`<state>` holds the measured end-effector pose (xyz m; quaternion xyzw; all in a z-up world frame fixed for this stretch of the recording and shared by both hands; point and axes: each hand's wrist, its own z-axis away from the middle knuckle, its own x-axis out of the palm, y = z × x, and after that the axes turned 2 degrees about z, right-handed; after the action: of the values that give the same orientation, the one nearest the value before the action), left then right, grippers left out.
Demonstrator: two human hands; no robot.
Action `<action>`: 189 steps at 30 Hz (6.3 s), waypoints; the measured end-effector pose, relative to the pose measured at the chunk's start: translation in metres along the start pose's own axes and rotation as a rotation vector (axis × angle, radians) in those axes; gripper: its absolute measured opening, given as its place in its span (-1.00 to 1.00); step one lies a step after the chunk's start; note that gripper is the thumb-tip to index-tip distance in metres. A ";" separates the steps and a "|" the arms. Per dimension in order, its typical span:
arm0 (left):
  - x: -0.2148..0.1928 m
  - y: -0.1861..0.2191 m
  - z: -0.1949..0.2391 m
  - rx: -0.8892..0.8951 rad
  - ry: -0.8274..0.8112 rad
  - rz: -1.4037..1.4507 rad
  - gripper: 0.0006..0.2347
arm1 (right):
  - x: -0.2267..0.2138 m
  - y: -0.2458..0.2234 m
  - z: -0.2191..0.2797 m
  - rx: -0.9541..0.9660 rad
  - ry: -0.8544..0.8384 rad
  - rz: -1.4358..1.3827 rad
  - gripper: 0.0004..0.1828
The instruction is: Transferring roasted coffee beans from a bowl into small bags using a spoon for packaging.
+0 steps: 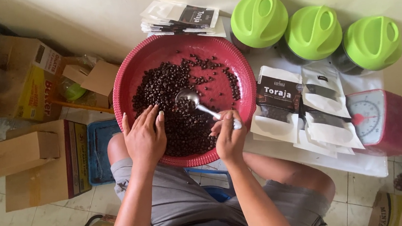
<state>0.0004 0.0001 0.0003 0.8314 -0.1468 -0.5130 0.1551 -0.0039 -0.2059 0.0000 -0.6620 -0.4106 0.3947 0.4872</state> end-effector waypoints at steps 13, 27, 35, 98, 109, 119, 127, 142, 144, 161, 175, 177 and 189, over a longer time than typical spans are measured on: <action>0.000 0.000 -0.002 0.012 0.008 -0.001 -0.69 | -0.002 -0.002 -0.001 0.042 0.024 0.005 -0.61; -0.003 0.001 -0.001 0.009 -0.009 0.008 -0.69 | 0.000 -0.005 -0.002 -0.028 0.004 0.085 -0.60; -0.001 -0.001 -0.001 0.018 0.003 -0.008 -0.69 | 0.002 0.000 -0.001 -0.043 0.016 0.073 -0.63; -0.002 -0.002 0.004 0.018 -0.006 0.004 -0.71 | -0.015 -0.002 0.008 -0.046 0.066 -0.090 -0.72; -0.013 0.048 -0.008 -0.001 -0.186 0.240 -0.66 | -0.107 -0.082 0.011 0.064 0.224 -0.124 -0.74; -0.005 0.076 -0.007 0.121 -0.287 0.508 -0.68 | -0.261 -0.108 0.012 -0.258 0.787 -0.159 -0.94; -0.017 0.083 -0.009 0.049 -0.370 0.568 -0.64 | -0.336 -0.126 0.023 -0.298 0.785 0.393 -0.68; -0.022 0.079 -0.009 0.029 -0.337 0.616 -0.67 | -0.294 -0.137 0.041 -0.354 0.792 0.585 -0.65; -0.018 0.071 -0.008 0.104 -0.265 0.634 -0.68 | -0.268 -0.129 0.045 -0.303 0.756 0.365 -0.70; -0.039 0.022 -0.009 -0.005 -0.175 0.545 -0.68 | -0.086 -0.041 0.035 -0.013 -0.132 0.476 -0.76; -0.036 0.010 -0.013 -0.026 -0.146 0.594 -0.68 | -0.098 -0.118 -0.016 -0.296 -0.057 0.806 -0.69; -0.035 0.011 -0.015 0.033 -0.107 0.575 -0.70 | -0.077 -0.132 -0.038 -0.420 -0.230 0.702 -0.71; -0.026 0.011 -0.006 0.012 -0.169 0.358 -0.63 | 0.068 -0.047 -0.192 -0.143 -0.518 1.079 -0.28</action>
<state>-0.0062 0.0015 0.0283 0.7469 -0.3079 -0.5443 0.2258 0.1896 -0.1958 0.0780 -0.6902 -0.1475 0.7062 0.0565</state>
